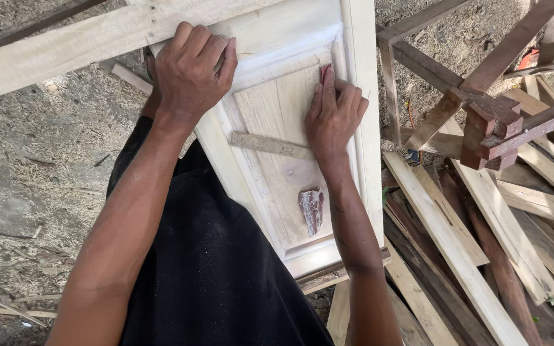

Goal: The person sands a white wooden door panel with a sanding block, moving across the flat surface and along the raised edges. The person repositions the door on the workbench and continues sanding different sections.

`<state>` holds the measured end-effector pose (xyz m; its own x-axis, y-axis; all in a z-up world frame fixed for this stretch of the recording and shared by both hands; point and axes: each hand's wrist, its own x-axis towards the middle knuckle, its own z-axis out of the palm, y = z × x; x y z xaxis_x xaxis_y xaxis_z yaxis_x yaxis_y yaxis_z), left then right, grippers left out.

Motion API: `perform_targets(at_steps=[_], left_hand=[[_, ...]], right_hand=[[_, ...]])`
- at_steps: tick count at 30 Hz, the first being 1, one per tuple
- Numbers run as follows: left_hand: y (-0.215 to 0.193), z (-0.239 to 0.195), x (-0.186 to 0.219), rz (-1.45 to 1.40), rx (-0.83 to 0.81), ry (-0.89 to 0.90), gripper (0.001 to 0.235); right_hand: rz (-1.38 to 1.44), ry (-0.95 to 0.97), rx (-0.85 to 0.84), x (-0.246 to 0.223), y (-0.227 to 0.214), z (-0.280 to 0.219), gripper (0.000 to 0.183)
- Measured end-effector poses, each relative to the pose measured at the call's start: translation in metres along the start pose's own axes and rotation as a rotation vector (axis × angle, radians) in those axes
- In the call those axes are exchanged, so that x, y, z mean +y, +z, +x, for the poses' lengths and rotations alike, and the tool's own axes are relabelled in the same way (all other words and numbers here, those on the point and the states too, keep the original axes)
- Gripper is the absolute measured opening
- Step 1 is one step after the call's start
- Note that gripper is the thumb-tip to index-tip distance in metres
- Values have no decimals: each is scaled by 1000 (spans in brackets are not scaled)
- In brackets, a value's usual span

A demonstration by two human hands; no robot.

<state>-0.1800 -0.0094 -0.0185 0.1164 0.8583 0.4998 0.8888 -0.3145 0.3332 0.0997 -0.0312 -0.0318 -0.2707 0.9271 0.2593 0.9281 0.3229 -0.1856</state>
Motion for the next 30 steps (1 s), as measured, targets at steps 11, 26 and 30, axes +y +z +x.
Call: perform_targets(at_steps=[11, 26, 30], left_hand=[[-3, 1, -3, -52, -17, -10, 11], [-3, 2, 0, -86, -13, -25, 15], [-4, 2, -3, -87, -3, -15, 14]], right_hand=[[40, -34, 136, -3, -2, 35, 23], [23, -26, 99, 7, -16, 40, 18], [108, -15, 0, -10, -12, 37, 21]])
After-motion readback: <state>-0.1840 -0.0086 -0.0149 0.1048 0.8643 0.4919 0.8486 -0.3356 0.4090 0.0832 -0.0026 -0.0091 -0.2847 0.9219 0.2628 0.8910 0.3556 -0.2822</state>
